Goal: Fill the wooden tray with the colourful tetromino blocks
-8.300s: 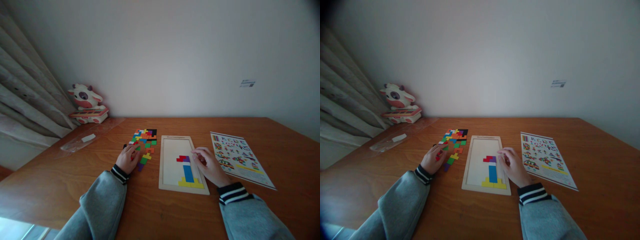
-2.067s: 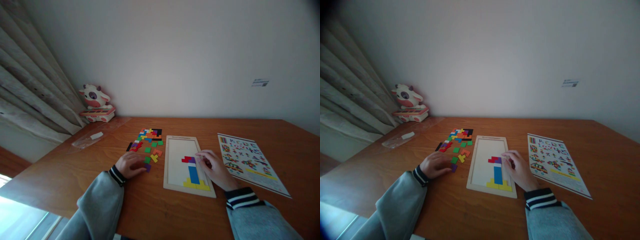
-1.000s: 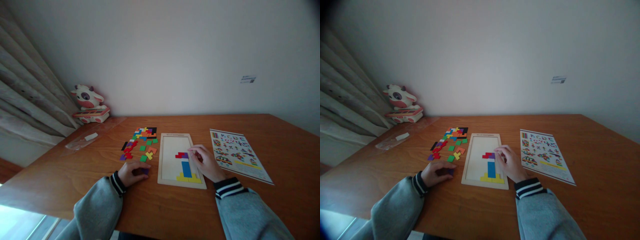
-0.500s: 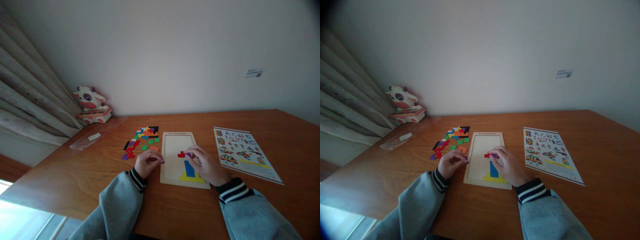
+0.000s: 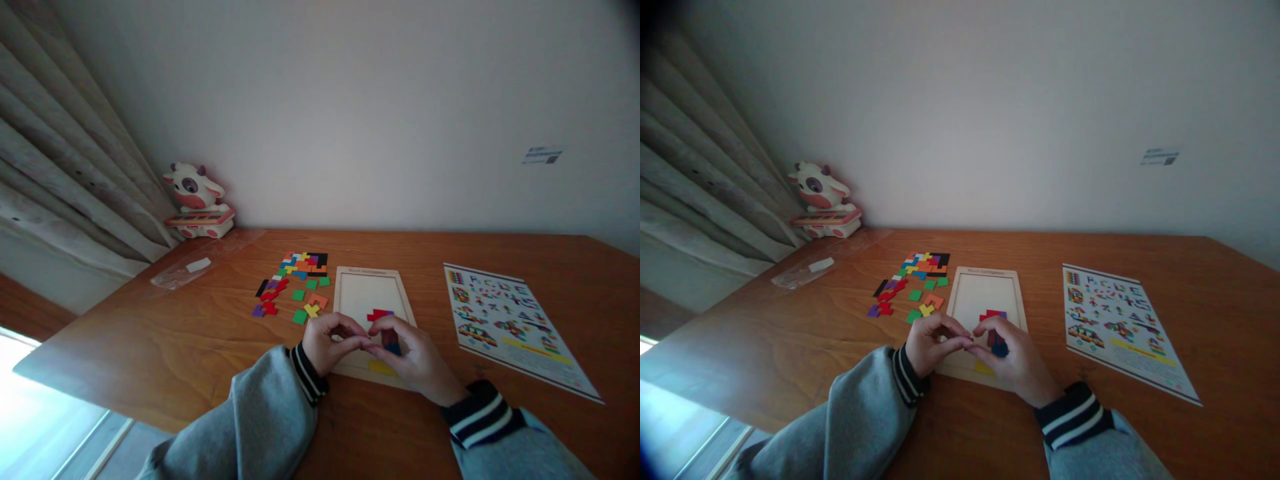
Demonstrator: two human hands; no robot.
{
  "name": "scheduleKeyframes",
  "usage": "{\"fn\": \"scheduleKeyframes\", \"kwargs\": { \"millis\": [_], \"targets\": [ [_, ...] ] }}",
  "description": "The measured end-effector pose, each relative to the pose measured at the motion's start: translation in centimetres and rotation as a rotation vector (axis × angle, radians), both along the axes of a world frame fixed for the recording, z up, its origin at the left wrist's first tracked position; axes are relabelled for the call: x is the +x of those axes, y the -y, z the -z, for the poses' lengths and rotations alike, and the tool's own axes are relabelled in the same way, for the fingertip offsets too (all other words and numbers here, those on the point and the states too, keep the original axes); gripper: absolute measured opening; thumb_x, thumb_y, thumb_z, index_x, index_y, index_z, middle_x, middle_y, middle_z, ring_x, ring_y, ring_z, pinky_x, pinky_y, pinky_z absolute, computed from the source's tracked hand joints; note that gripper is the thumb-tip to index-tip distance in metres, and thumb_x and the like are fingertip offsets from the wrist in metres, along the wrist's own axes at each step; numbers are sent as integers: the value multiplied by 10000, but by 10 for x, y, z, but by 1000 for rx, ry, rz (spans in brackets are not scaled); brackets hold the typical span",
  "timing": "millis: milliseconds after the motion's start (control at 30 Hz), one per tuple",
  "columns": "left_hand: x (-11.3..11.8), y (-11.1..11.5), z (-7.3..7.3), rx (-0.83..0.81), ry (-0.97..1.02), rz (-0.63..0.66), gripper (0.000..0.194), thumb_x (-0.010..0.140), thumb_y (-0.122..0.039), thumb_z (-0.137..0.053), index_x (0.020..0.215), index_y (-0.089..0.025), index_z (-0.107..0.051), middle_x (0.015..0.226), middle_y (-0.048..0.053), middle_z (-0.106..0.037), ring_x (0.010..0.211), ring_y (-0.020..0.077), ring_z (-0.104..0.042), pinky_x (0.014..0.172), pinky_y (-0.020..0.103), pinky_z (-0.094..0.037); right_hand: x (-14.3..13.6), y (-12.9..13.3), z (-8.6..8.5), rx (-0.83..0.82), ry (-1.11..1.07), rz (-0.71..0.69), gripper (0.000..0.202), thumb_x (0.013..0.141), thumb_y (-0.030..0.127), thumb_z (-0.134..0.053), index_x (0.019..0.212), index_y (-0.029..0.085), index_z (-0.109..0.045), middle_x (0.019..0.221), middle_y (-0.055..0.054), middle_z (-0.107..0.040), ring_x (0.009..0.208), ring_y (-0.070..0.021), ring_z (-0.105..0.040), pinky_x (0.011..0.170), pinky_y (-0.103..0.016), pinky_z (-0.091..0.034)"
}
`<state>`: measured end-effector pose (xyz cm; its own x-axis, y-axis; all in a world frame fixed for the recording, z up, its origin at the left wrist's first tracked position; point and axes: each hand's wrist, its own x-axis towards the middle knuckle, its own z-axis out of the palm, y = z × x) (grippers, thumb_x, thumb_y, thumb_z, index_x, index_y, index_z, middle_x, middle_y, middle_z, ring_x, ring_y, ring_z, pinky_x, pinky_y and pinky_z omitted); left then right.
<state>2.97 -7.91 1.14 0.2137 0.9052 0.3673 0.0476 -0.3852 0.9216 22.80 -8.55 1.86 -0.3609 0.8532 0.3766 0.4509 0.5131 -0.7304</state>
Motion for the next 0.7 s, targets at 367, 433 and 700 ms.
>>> {"fn": "scheduleKeyframes", "kwargs": {
  "millis": [367, 433, 700],
  "targets": [
    [-75, -1, -10, 527, -528, -138, 179, 911, -224, -586, 1073, -213, -663, 1036, 94, -716, 981, 210, -671, 885, 372, -576, 28, -5, 15, -97, -80, 186, 281, 877, 488, -613, 1000, 240, -661, 851, -50, -716, 713, -185, -657, 623, -297, -550],
    [-123, -7, -5, 546, -674, -303, 216, 919, -229, -565, 1117, -217, -650, 1077, 88, -707, 1018, 214, -664, 921, 382, -563, 46, -9, 21, -129, -86, 212, 310, 886, 496, -595, 1039, 235, -658, 878, -54, -717, 781, -200, -671, 681, -317, -565],
    [-244, -13, 14, 510, -1028, -201, 316, 969, -295, -479, 1235, -233, -638, 1259, 57, -670, 1150, 205, -642, 994, 381, -545, 76, -11, 22, -218, 10, 225, 318, 877, 511, -594, 1021, 248, -701, 988, -51, -749, 889, -232, -692, 783, -367, -569]
  ]
}}
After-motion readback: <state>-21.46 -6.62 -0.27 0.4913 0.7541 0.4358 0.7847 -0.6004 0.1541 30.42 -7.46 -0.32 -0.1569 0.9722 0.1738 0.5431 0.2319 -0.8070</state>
